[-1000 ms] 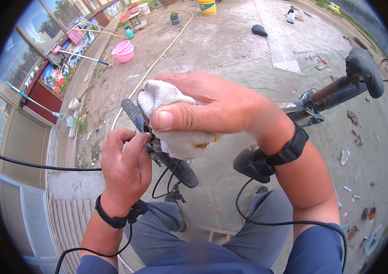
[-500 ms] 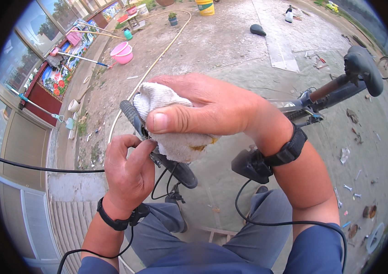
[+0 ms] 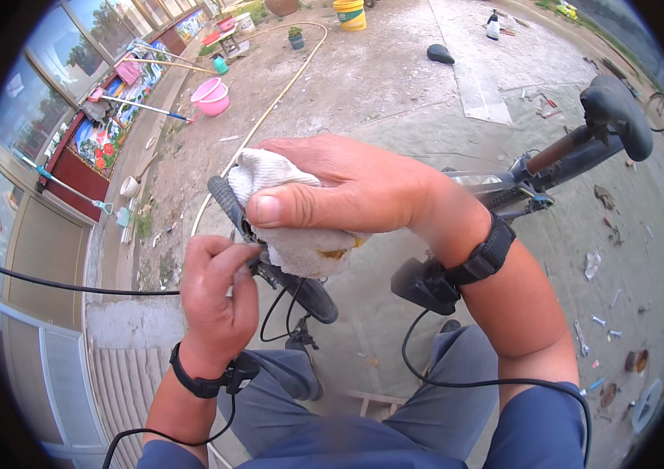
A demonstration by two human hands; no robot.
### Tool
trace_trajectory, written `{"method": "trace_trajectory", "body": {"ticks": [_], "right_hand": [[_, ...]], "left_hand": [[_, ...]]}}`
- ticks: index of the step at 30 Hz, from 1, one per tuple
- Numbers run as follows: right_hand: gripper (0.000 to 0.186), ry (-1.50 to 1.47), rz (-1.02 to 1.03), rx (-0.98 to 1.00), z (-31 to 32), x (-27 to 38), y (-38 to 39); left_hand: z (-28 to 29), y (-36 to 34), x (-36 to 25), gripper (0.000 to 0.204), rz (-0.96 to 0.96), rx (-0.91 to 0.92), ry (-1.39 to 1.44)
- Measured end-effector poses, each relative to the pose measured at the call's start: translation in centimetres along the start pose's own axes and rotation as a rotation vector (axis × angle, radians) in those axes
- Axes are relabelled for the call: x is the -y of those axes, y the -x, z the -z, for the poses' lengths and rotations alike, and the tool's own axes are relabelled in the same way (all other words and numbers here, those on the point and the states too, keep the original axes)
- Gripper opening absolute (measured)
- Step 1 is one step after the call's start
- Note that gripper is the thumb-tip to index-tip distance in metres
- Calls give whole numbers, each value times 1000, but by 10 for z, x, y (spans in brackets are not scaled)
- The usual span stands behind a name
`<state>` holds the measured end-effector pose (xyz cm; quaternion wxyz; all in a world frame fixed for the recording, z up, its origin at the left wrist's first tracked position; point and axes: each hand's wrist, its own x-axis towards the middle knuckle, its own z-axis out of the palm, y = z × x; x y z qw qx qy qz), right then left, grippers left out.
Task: The person cleans the bicycle headset area with a cloth, then picks up small metal balls from the ground and places them into the headset. The person also picks up a small container of grease and appears to prepare to apply it to the components.
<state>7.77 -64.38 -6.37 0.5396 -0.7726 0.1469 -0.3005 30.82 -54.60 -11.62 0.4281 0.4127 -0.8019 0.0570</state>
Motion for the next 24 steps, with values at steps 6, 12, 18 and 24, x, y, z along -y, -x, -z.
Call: {"method": "trace_trajectory", "body": {"ticks": [6, 12, 18, 24], "right_hand": [[100, 17, -10, -1, -1, 1, 1], [101, 23, -7, 9, 0, 0, 0], [103, 103, 77, 13, 3, -7, -3], [102, 138, 70, 35, 6, -6, -4]], "left_hand": [[8, 0, 7, 45, -49, -25, -63], [6, -8, 7, 42, -126, 24, -142], [7, -14, 10, 35, -147, 64, -209], [6, -17, 17, 36, -124, 33, -194]]}}
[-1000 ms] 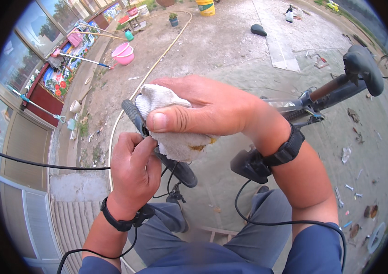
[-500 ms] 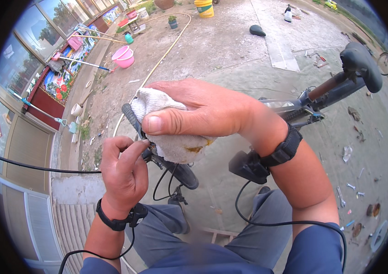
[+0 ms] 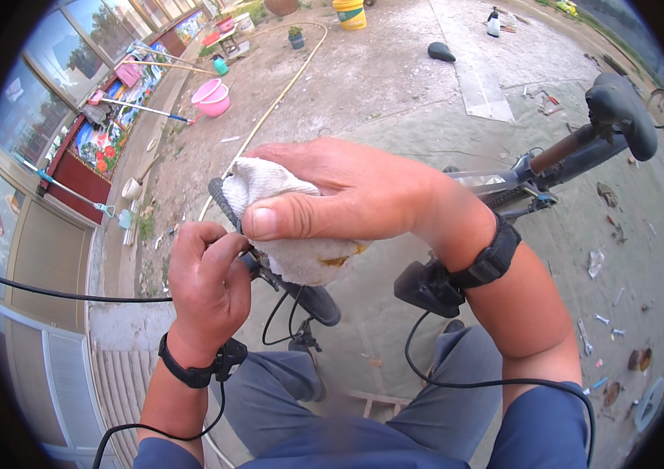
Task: The person cleans the bicycle headset area with a cloth, then picks up small metal balls from the ground and places them into the headset. The person also picks up a small container of grease and appears to prepare to apply it to the components.
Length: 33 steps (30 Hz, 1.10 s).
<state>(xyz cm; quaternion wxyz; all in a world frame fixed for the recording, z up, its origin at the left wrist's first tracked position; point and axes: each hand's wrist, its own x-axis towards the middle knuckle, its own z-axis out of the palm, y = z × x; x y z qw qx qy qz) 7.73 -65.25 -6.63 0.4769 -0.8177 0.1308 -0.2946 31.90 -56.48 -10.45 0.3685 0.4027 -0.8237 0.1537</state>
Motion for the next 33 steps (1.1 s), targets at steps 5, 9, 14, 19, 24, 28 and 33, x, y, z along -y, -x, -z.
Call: {"method": "trace_trajectory", "body": {"ticks": [5, 9, 14, 19, 24, 28, 33], "right_hand": [[103, -87, -81, -16, -4, 6, 3], [105, -93, -65, -12, -5, 7, 3], [92, -65, 10, -35, -6, 1, 2], [82, -25, 58, -36, -6, -3, 0], [94, -57, -34, -34, -5, 4, 4], [107, -84, -63, -11, -5, 6, 2], [104, -107, -61, -23, -6, 6, 3]], "left_hand": [[0, 9, 4, 41, 34, -89, 116], [-1, 14, 0, 44, 4, -92, 114], [-6, 17, -13, 45, 9, -25, 90], [-10, 15, -17, 43, 17, -22, 55], [-4, 10, 0, 45, 7, -29, -12], [-4, 9, 6, 48, 13, -63, 2], [0, 12, -1, 45, -3, -31, 17]]}}
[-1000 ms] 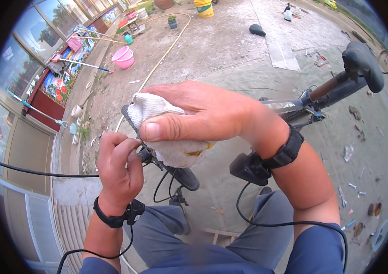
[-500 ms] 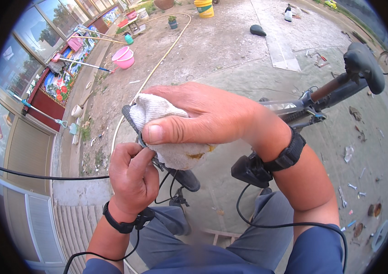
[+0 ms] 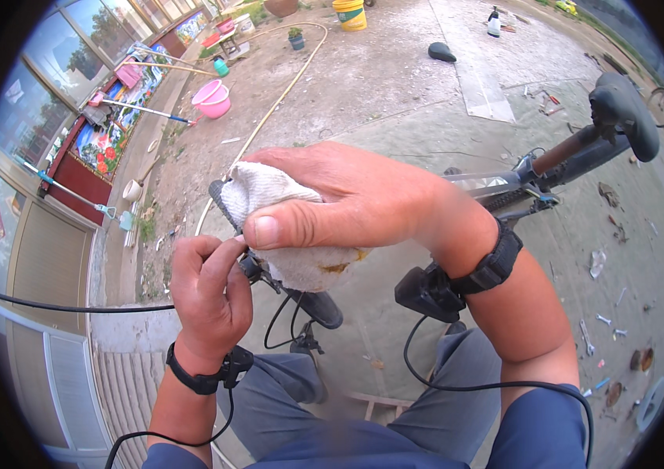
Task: The person cleans the bicycle headset area with a cloth, then picks up small metal balls from the ground and places them into the headset. The person also picks up a small container of grease and appears to prepare to apply it to the components.
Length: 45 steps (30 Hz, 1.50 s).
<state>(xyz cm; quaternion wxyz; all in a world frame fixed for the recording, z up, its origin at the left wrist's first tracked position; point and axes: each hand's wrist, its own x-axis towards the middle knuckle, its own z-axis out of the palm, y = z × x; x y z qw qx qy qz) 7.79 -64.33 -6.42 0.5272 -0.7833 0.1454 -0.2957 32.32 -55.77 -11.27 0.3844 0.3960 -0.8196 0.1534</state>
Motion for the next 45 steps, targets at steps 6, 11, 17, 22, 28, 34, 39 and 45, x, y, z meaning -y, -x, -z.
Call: {"method": "trace_trajectory", "body": {"ticks": [6, 11, 17, 22, 28, 34, 39, 45], "right_hand": [[100, 63, 74, -6, 1, -5, -4], [102, 33, 58, -5, -1, -3, -2], [107, -5, 14, -11, -2, -1, -1], [107, 23, 38, -1, 1, -6, -2], [104, -7, 40, -6, 0, -5, 0], [103, -35, -38, -11, 0, 5, 5], [85, 20, 145, 26, 2, 8, 16], [82, -163, 153, -200, -4, -13, 36]], "left_hand": [[1, 0, -8, 43, -25, 56, 2], [-7, 8, -17, 46, 27, 43, 86], [-6, 6, -7, 48, 53, -34, 35], [0, 1, -9, 39, 17, 42, -3], [-9, 10, -28, 44, -28, 146, 68], [-12, 32, -37, 47, 37, 109, 143], [-14, 47, -34, 55, 107, 71, 174], [-13, 66, -37, 61, 171, 76, 229]]}}
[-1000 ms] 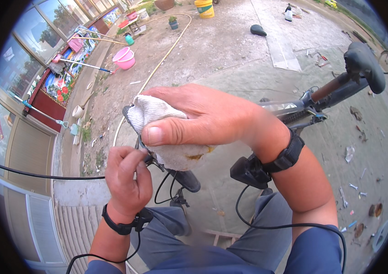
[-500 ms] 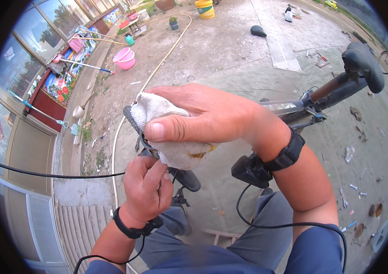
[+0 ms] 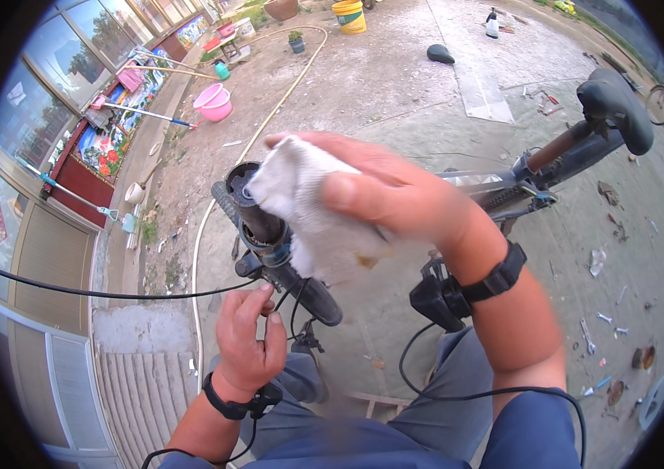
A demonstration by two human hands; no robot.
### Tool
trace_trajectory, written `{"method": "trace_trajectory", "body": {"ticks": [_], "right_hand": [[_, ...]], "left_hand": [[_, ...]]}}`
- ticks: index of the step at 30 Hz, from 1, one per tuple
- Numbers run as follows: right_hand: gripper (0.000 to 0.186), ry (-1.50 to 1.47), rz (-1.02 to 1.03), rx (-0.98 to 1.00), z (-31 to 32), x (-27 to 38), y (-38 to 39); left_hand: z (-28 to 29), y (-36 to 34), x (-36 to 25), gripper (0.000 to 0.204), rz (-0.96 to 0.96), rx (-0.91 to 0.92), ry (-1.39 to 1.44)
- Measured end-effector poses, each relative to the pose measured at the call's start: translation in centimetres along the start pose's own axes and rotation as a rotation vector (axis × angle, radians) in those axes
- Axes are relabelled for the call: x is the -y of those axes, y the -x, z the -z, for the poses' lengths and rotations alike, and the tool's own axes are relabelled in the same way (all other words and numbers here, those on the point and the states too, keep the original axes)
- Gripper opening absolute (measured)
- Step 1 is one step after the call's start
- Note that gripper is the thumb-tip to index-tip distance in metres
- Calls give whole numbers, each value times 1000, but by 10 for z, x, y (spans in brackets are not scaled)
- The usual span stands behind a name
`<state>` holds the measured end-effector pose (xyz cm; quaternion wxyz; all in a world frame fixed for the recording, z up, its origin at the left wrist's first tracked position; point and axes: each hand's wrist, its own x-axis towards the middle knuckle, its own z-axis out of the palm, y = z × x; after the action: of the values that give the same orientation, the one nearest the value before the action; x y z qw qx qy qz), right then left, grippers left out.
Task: The person cleans the bicycle headset area with a cloth, then picks up small metal balls from the ground and places them into the headset. The person also picks up a small container of grease and appears to prepare to apply it to the components.
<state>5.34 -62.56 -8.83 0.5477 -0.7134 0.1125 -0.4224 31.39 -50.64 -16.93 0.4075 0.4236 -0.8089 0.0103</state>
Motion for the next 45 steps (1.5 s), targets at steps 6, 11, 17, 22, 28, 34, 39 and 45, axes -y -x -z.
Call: {"method": "trace_trajectory", "body": {"ticks": [6, 11, 17, 22, 28, 34, 39, 45], "right_hand": [[99, -162, -148, -362, -25, -10, 68], [91, -688, -215, -634, -63, -44, 114], [78, -852, -228, -703, -116, -53, 121], [57, -617, -416, -909, -162, -56, 104], [52, -455, -539, -1038, -154, -57, 107], [51, -383, -504, -801, -156, -43, 122], [48, -567, -368, -839, -141, -36, 126], [43, -618, -269, -998, -143, -22, 117]], "left_hand": [[-3, 15, -14, 55, 185, 15, 396], [-2, 24, -28, 59, 600, 104, 1320], [-5, 29, -44, 60, 633, 162, 1929], [-33, 48, -58, 56, 192, 442, 383], [-37, 59, -74, 46, 257, 503, 496], [-8, 69, -81, 46, 279, 527, 805], [-5, 88, -77, 50, 381, 510, 925], [-5, 94, -65, 56, 704, 335, 1208]]}}
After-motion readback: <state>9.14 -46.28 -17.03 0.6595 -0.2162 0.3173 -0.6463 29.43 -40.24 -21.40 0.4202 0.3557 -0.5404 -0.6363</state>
